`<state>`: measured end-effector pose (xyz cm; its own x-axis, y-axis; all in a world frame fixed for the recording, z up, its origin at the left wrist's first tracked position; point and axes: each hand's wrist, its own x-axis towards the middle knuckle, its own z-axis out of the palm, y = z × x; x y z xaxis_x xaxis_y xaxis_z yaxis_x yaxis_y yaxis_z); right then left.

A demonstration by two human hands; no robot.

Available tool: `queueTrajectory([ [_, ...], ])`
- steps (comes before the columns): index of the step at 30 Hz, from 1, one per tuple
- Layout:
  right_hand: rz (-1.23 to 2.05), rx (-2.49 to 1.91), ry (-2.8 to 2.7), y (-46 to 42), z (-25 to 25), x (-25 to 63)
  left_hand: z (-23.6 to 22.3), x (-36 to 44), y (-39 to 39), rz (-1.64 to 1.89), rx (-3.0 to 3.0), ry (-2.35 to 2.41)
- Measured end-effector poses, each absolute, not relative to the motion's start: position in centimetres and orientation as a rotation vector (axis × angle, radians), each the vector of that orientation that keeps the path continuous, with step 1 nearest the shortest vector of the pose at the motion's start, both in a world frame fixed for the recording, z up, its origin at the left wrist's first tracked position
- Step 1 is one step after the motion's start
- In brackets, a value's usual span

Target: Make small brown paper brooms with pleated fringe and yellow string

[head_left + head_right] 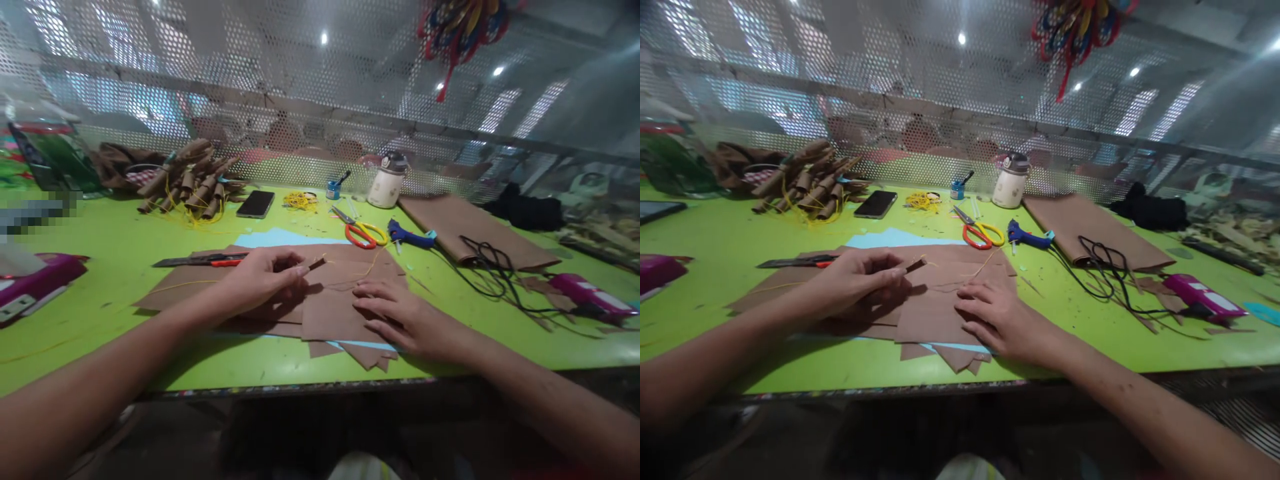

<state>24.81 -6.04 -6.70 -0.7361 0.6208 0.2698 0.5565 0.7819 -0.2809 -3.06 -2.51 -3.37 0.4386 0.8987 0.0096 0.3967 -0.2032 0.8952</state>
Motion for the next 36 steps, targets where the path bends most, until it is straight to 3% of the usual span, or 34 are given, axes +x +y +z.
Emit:
queueTrajectory([
  [8, 0.267, -0.782, -2.566, -4.2, -6.2, 24.3, -3.7, -3.3, -2.1, 0.645, 1.770, 1.060],
  [14, 0.188, -1.175, -2.008, -3.6, -4.2, 27.2, -4.0, -3.5, -1.8, 0.624, 1.732, 1.043],
  [19, 0.346, -1.292, -1.818, -1.4, -1.8, 26.8, -3.4, -3.6, -1.9, 0.594, 1.750, 1.042],
  [23, 0.826, -1.077, -2.055, -1.2, -2.2, 22.3, -3.3, -3.5, -2.1, 0.600, 1.727, 0.998],
  [25, 0.910, -1.049, -2.180, -1.3, -3.0, 20.1, -3.4, -3.5, -2.2, 0.603, 1.736, 0.967],
  [31, 0.607, -1.304, -2.404, -0.8, -2.8, 19.8, -3.4, -3.5, -2.3, 0.564, 2.026, 1.074],
  [36, 0.342, -1.203, -2.636, -2.1, 0.4, 25.3, -3.1, -3.4, -2.4, 0.556, 2.254, 1.084],
])
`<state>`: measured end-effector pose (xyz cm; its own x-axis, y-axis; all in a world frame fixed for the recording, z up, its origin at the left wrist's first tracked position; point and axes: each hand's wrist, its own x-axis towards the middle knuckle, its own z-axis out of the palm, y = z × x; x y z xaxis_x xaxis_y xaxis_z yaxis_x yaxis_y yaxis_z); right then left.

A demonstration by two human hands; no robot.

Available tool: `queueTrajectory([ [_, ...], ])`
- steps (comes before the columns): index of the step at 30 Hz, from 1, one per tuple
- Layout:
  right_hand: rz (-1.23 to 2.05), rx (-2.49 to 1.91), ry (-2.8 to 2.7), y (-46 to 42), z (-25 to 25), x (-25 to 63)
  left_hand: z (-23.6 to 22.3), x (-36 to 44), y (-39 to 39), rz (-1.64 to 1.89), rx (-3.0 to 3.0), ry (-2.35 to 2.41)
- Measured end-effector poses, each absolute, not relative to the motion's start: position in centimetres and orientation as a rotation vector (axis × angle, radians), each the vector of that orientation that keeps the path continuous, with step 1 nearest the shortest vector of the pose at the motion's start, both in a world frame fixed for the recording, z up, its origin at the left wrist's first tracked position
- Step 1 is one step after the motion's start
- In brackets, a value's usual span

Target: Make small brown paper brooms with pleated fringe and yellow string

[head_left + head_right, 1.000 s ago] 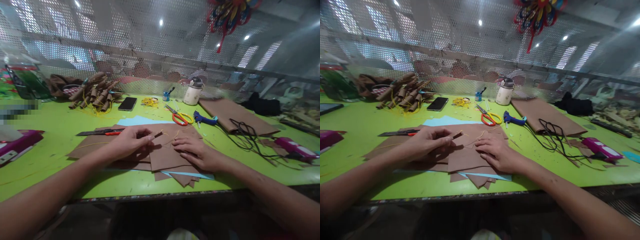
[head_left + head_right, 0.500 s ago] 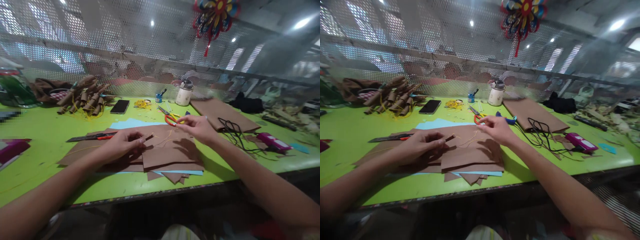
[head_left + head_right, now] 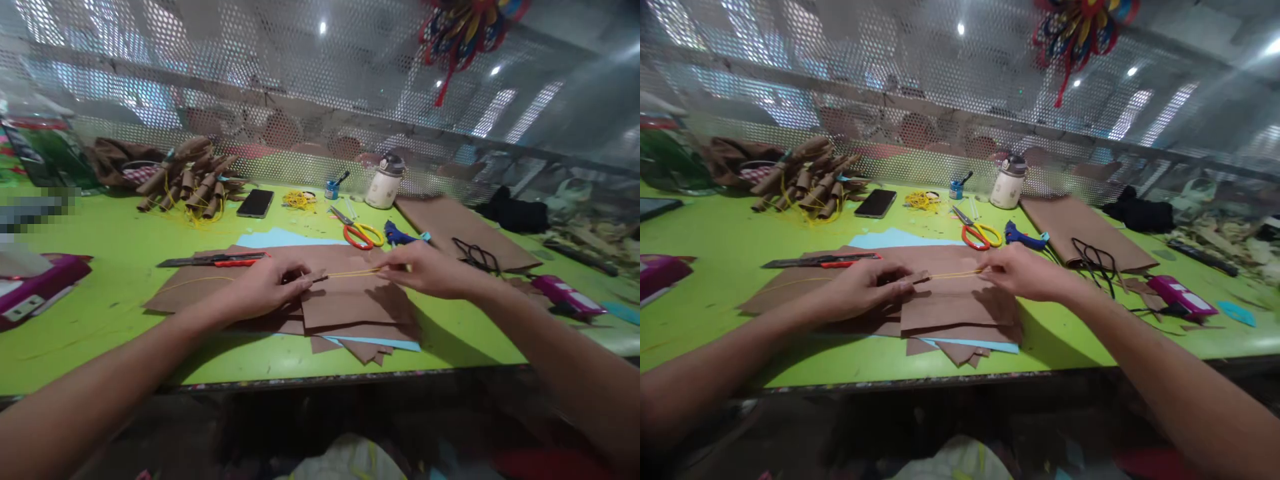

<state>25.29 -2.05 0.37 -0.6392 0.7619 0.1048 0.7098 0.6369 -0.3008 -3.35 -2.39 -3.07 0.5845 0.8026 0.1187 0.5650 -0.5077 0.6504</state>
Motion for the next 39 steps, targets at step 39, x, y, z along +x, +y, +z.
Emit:
queueTrajectory([
  [39, 0.062, -0.742, -2.620, -6.1, -5.6, 19.1, -2.5, -4.1, -2.7, 0.314, 2.136, 1.168],
])
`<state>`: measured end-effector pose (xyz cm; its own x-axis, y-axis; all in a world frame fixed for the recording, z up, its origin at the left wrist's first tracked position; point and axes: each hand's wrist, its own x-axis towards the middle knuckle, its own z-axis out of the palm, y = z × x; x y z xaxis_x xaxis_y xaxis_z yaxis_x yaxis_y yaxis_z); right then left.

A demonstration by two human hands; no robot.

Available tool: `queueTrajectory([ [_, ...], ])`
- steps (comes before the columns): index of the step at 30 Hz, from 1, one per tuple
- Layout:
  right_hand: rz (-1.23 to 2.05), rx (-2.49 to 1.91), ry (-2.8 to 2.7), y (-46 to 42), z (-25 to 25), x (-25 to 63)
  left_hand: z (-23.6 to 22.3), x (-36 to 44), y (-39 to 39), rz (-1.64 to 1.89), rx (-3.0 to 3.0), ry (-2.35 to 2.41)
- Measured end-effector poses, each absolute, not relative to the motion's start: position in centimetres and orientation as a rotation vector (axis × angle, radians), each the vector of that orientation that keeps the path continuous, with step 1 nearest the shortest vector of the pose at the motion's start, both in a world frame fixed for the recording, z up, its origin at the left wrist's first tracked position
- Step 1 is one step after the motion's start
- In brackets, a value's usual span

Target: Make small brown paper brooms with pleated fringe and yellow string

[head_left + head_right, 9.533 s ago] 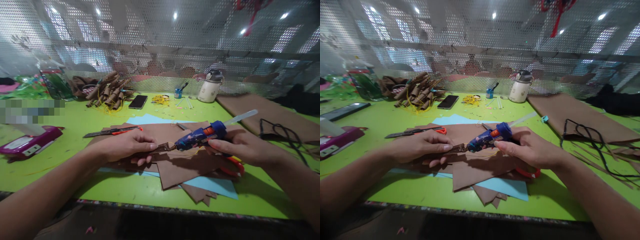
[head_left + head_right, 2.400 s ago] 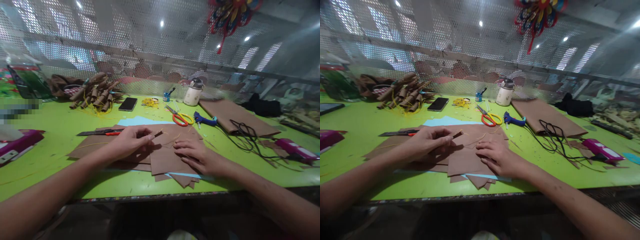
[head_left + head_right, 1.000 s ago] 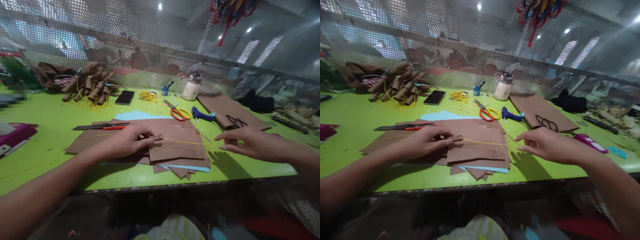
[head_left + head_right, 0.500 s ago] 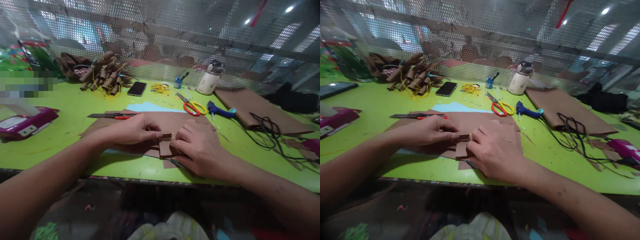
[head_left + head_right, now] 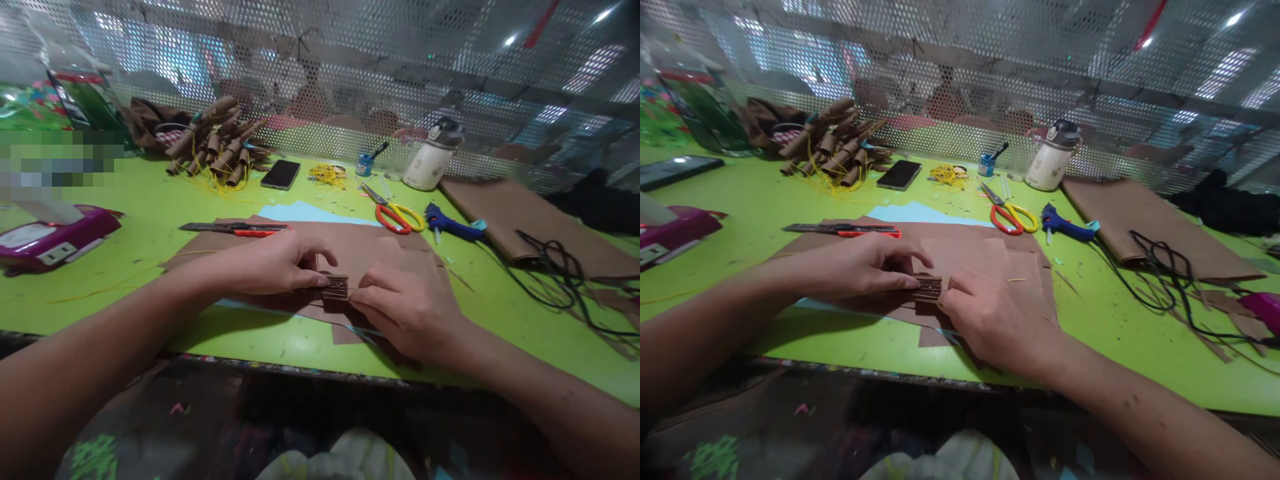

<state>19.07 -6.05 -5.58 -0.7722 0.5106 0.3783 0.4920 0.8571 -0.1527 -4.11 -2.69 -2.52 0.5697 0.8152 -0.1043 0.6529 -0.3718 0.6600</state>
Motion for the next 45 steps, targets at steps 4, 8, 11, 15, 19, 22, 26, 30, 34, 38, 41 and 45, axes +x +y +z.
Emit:
queueTrajectory([
  [4, 0.098, -0.760, -2.594, -6.0, -5.7, 19.0, -2.4, -4.0, -2.9, 0.266, 2.248, 1.190],
  [8, 0.136, -0.771, -2.587, -5.9, -5.7, 19.0, -1.9, -3.7, -3.3, 0.209, 2.312, 1.208],
  [11, 0.153, -0.782, -2.577, -5.9, -5.6, 19.0, -1.9, -3.7, -3.3, 0.214, 2.334, 1.230],
  [15, 0.155, -0.790, -2.550, -5.9, -5.6, 19.0, -2.0, -4.0, -3.2, 0.214, 2.337, 1.219],
  [19, 0.219, -0.833, -2.570, -5.9, -5.8, 18.9, -1.5, -4.1, -3.4, 0.156, 2.394, 1.184],
  [22, 0.235, -0.861, -2.595, -6.0, -5.9, 18.8, -1.2, -4.1, -3.6, 0.127, 2.447, 1.172],
  [26, 0.218, -0.892, -2.619, -6.3, -6.0, 18.8, -1.5, -4.2, -3.6, 0.167, 2.581, 1.114],
  [30, 0.174, -0.898, -2.636, -6.5, -6.1, 18.9, -2.0, -4.2, -3.5, 0.126, 2.622, 1.054],
  [34, 0.144, -0.907, -2.663, -6.4, -6.0, 18.8, -2.1, -4.3, -3.4, 0.104, 2.618, 1.026],
  [38, 0.080, -0.921, -2.658, -6.1, -5.3, 18.2, -2.2, -4.4, -3.1, 0.119, 2.642, 0.965],
  [41, 0.042, -0.940, -2.633, -5.7, -4.3, 17.6, -2.3, -4.5, -2.9, 0.119, 2.631, 0.957],
  [45, -0.005, -0.960, -2.632, -5.1, -3.5, 16.9, -2.6, -4.6, -2.8, 0.145, 2.619, 0.981],
])
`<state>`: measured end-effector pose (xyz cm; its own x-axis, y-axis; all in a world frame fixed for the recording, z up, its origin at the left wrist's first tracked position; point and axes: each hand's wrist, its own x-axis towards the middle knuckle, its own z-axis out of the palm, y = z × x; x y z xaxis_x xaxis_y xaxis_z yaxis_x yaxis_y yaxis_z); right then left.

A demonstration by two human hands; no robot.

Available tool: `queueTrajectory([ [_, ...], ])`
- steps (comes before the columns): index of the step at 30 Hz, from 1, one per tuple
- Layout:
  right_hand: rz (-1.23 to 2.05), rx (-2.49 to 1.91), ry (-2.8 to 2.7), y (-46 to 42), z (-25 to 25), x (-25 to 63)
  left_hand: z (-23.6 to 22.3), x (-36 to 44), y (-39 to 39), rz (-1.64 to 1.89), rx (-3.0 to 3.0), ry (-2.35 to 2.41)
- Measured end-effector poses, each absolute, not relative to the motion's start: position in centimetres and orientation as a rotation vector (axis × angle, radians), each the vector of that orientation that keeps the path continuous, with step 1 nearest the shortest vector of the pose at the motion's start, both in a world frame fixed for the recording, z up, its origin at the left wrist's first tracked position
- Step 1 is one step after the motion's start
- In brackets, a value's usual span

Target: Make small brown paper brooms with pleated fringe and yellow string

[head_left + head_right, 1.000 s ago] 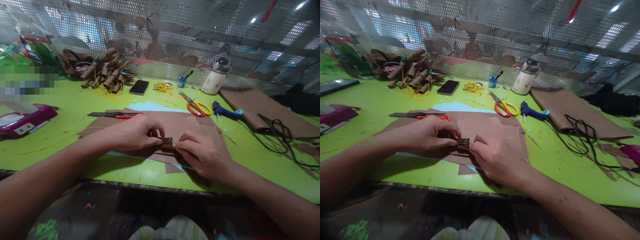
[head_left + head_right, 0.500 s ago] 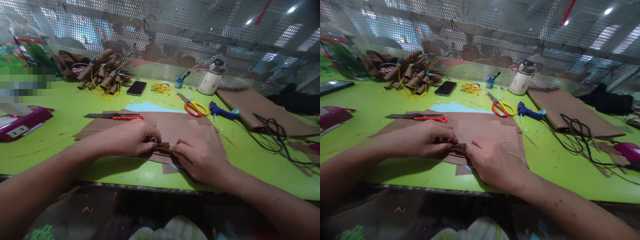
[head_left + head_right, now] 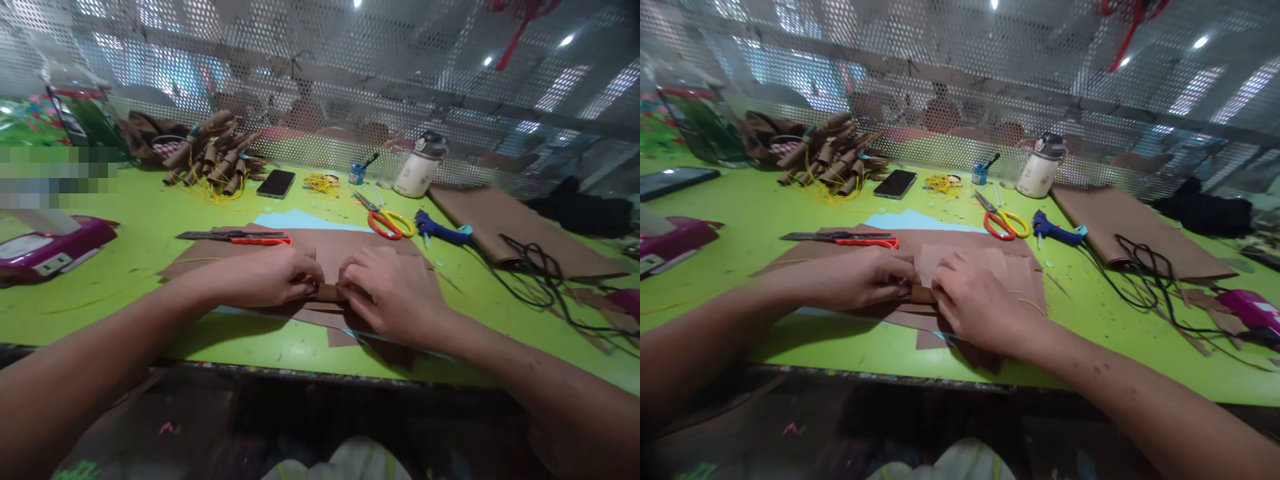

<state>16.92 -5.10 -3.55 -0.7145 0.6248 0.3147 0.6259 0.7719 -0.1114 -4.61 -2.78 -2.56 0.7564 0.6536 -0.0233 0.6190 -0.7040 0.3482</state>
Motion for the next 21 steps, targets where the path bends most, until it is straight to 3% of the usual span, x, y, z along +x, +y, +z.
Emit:
queueTrajectory([
  [11, 0.272, -1.101, -2.615, -4.14, -3.71, 17.28, -1.86, -4.82, -3.03, 0.087, 2.551, 0.987],
  [21, 0.062, -1.169, -2.645, -5.06, -3.12, 17.21, -1.91, -4.92, -3.16, 0.093, 2.682, 1.025],
])
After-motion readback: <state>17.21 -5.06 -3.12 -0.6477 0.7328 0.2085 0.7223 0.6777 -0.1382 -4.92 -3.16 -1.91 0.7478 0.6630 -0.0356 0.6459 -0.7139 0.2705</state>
